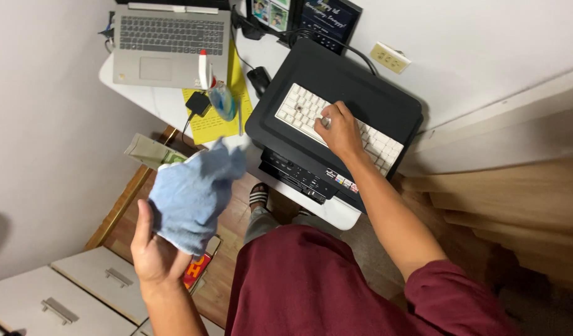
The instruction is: The person cleans a keyboard by hand using a cloth. The person removes individual keys from the keyboard, wipes the keys with a blue cloth, and also sprays liquid from a bottle onto the cloth before wiping the key again.
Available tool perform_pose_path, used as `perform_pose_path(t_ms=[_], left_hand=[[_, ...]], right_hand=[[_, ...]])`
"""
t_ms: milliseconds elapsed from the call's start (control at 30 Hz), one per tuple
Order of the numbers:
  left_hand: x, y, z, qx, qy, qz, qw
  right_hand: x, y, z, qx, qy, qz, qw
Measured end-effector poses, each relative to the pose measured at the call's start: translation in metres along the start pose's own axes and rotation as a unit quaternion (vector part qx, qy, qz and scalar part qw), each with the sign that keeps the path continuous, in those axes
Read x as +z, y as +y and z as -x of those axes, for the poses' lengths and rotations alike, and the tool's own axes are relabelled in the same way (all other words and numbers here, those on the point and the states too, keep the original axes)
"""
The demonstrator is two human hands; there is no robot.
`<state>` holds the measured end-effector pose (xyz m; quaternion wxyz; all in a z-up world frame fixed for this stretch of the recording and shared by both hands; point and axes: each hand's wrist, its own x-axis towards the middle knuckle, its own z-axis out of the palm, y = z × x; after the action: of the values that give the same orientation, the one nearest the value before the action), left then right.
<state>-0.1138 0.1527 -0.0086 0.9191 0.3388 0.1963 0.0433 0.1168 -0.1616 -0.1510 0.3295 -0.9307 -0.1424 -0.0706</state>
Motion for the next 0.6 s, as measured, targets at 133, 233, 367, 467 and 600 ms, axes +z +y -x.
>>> perform_pose_path(t_ms=[133,233,367,467,600], left_hand=[[-0.012,-0.003,-0.001,-0.031,0.072,-0.024,0.997],[-0.021,-0.009,-0.009,-0.036,0.086,-0.044,0.995],[-0.032,-0.012,-0.027,-0.077,0.074,-0.031,0.994],[-0.041,-0.007,-0.046,-0.098,0.083,-0.054,0.99],[-0.053,0.005,-0.066,-0.11,0.06,-0.022,0.992]], right_hand=[[0.015,-0.006,-0.019,-0.016,-0.026,0.029,0.999],[0.023,-0.008,-0.025,-0.002,-0.048,0.063,0.997],[0.026,-0.013,-0.025,0.0,-0.057,0.09,0.994],[0.021,-0.021,-0.026,-0.007,-0.025,0.075,0.997],[0.027,-0.06,-0.041,0.029,-0.018,-0.012,0.999]])
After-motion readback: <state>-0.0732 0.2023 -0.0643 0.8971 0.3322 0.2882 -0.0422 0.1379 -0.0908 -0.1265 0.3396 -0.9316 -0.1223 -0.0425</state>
